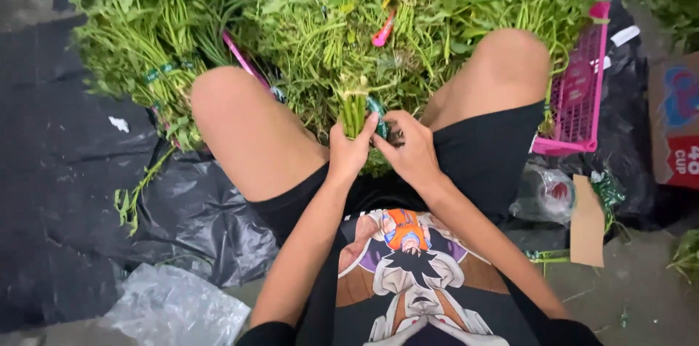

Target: Bundling green leafy vegetables by hand using a tape dispenser while sitting on the floor.

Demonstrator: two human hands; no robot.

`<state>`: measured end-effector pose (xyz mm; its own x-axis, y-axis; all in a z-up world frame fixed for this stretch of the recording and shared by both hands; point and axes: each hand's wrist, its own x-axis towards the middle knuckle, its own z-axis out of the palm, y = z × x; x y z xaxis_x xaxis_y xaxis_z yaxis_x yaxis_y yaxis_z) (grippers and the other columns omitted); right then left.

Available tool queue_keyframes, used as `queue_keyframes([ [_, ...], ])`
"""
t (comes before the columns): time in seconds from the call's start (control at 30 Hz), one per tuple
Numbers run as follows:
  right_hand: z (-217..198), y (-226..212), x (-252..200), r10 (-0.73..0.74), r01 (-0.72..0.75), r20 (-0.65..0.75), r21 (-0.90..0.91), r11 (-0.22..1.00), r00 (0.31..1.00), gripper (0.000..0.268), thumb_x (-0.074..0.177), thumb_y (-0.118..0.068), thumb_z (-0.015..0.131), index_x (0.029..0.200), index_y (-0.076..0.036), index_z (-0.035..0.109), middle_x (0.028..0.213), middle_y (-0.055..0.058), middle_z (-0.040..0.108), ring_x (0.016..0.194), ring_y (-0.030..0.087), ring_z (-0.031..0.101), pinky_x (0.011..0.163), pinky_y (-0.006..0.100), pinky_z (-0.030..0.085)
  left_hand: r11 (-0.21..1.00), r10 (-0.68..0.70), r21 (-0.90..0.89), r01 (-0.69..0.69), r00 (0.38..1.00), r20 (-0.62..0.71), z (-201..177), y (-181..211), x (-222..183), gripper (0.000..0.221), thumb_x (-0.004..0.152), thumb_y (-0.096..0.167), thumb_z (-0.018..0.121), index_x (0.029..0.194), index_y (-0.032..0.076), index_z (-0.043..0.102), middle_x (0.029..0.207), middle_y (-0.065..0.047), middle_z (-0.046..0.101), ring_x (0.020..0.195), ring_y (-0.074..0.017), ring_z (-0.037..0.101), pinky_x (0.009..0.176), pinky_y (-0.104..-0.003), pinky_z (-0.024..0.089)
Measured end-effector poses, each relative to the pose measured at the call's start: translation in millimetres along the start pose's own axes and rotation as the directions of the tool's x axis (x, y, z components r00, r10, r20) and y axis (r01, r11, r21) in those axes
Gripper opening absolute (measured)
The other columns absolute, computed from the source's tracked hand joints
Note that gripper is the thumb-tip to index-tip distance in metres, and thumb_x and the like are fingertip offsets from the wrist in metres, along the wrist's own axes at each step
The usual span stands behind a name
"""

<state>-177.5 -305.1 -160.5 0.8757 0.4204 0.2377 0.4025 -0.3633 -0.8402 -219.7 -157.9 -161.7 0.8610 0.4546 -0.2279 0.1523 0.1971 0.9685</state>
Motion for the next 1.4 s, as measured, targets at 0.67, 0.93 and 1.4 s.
queue_keyframes([
  [0.67, 0, -1, -4, -0.050, 0.051, -0.086, 0.001, 0.999, 0.995, 0.035, 0.085, -0.014, 0.087, 0.107, 0.003, 0.066, 0.079, 0.026, 0.065, 0.064, 0.040, 0.071, 0.044, 0.042, 0.058, 0.995, 0.092, 0.038, -0.094, 0.994, 0.062, 0, 10, -9, 0.041, 0.102, 0.026, 0.068, 0.066, 0.008, 0.071, 0.055, -0.005, 0.069, 0.043, -0.0062, 0.048, 0.052, -0.024, 0.045],
  [0.93, 0, -4, -2, -0.018, 0.019, -0.106, 0.013, 1.000, 0.994, 0.030, 0.084, -0.015, 0.087, 0.101, 0.001, 0.070, 0.077, 0.027, 0.067, 0.063, 0.039, 0.071, 0.046, 0.040, 0.060, 0.993, 0.110, 0.048, -0.112, 0.993, 0.036, 3, 7, -9, 0.039, 0.101, 0.023, 0.069, 0.066, 0.006, 0.070, 0.056, -0.006, 0.068, 0.046, -0.0082, 0.052, 0.054, -0.024, 0.047],
  [1.4, -1, -13, 1, 0.010, -0.010, -0.127, 0.002, 1.000, 0.992, 0.027, 0.085, -0.018, 0.084, 0.099, 0.001, 0.071, 0.076, 0.026, 0.069, 0.065, 0.038, 0.073, 0.049, 0.039, 0.062, 0.997, -0.018, 0.076, 0.017, 1.000, 0.014, 4, 9, 0, 0.042, 0.099, 0.029, 0.072, 0.063, 0.007, 0.071, 0.053, -0.006, 0.064, 0.043, -0.0084, 0.045, 0.048, -0.024, 0.043],
])
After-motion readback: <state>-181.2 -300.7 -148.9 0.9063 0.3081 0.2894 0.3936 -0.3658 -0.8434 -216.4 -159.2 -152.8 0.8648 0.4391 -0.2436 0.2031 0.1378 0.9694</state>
